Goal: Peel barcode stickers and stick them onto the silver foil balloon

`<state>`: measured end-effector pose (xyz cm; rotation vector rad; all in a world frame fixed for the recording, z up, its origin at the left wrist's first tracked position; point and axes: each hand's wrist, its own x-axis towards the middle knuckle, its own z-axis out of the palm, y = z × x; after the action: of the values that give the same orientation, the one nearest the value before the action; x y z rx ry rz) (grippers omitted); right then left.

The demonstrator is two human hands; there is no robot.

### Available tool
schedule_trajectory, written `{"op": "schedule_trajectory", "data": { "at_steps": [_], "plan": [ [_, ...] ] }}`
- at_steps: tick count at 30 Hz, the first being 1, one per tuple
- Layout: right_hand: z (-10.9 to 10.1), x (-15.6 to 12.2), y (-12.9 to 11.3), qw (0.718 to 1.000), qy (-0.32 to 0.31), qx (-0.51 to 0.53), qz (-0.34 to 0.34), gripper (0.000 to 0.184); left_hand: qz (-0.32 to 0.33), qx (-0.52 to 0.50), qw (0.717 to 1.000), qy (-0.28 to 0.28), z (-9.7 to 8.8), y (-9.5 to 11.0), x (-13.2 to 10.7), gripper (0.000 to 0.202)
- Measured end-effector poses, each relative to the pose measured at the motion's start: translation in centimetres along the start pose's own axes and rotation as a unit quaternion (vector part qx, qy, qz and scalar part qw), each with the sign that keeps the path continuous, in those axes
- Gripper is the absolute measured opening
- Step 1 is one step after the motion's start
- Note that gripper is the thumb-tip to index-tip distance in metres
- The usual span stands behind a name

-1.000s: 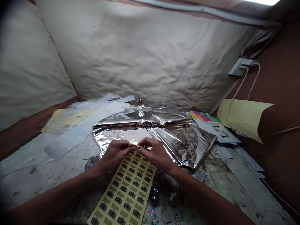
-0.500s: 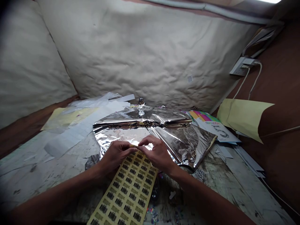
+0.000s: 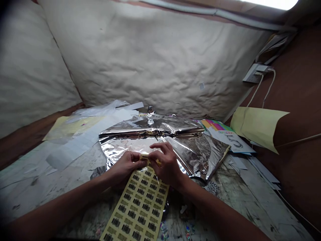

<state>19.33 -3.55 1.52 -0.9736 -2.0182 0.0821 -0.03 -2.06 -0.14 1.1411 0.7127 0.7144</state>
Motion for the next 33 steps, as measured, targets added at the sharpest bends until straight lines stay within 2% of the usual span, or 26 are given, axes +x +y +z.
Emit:
{"op": "schedule_trajectory", "data": {
  "at_steps": [2,5,7,9,11,13,15,17,19,21,28,33],
  "plan": [
    [0.0,-0.1,-0.1,0.999,-0.019,-0.007,-0.035,0.013,-0.012,-0.014,1.000,0.002,0.1,-0.1,-0.1,0.031],
    [-0.4,0.0,-0.6,0.997,-0.046,0.006,-0.069,0.017,-0.010,0.022,1.000,0.018,-0.1,0.0,0.1,0.032],
    [-1.1,0.4,-1.0,0.998,-0.034,0.043,-0.042,0.015,-0.012,0.061,0.998,0.029,-0.5,0.3,0.2,0.034],
    [-2.2,1.1,-1.1,0.996,-0.002,0.086,0.027,0.008,-0.032,0.092,0.995,0.011,-1.0,0.9,0.1,0.034],
    [-3.6,1.7,-0.8,0.988,0.023,0.123,0.096,0.002,-0.069,0.117,0.989,-0.065,-1.4,1.5,-0.2,0.034],
    [-4.9,1.6,0.0,0.978,0.004,0.147,0.148,0.008,-0.108,0.142,0.965,-0.194,-1.2,2.0,-0.8,0.030],
    [-5.6,0.6,0.9,0.963,-0.075,0.171,0.195,0.012,-0.124,0.166,0.928,-0.309,-0.6,2.1,-1.5,0.027],
    [-5.8,-0.9,1.4,0.929,-0.171,0.210,0.251,0.016,-0.116,0.202,0.899,-0.372,0.2,1.8,-2.1,0.025],
    [-5.4,-2.4,1.6,0.895,-0.226,0.245,0.296,0.018,-0.096,0.239,0.886,-0.386,0.8,1.3,-2.3,0.026],
    [-4.8,-3.4,1.6,0.888,-0.238,0.241,0.312,0.017,-0.082,0.259,0.882,-0.385,1.0,0.8,-2.3,0.029],
    [-4.1,-3.9,1.8,0.908,-0.246,0.176,0.291,0.006,-0.073,0.282,0.872,-0.394,0.6,0.5,-1.9,0.031],
    [-3.8,-4.0,1.7,0.934,-0.231,0.101,0.253,0.004,-0.077,0.295,0.865,-0.398,0.7,0.7,-2.0,0.034]
  ]
}}
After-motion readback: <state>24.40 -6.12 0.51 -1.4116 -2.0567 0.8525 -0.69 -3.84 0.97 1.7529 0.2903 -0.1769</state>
